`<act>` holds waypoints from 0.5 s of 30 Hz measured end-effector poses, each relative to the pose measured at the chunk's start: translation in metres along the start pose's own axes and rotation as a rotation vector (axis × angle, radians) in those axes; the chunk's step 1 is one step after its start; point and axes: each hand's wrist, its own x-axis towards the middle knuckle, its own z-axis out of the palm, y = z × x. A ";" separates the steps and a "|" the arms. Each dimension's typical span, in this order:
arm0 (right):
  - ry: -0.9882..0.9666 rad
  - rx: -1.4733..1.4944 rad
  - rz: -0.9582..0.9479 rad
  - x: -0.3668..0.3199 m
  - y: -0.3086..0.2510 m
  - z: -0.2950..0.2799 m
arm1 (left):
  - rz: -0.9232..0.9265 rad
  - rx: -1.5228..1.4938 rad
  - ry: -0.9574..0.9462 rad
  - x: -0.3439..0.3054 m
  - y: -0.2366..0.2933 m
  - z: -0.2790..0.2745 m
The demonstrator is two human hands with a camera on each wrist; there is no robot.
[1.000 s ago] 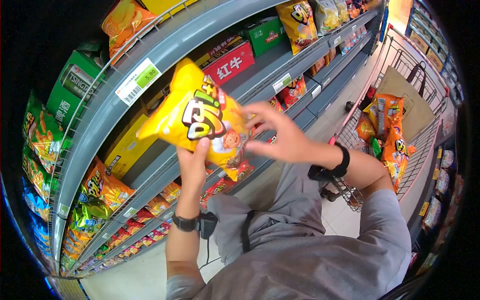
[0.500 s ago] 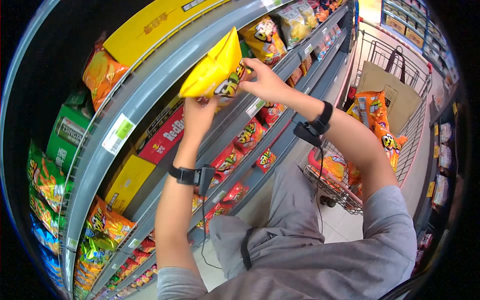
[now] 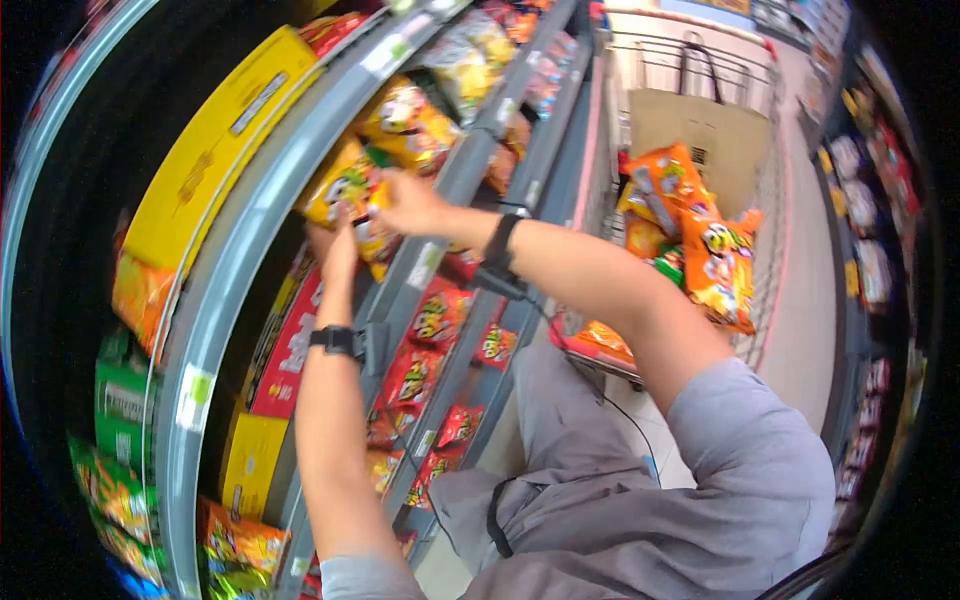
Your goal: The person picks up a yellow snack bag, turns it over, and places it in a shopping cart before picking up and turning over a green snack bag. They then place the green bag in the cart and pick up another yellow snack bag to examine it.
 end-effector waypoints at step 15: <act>-0.001 0.042 0.146 -0.126 -0.060 -0.208 | -0.082 0.043 -0.102 -0.038 0.042 0.000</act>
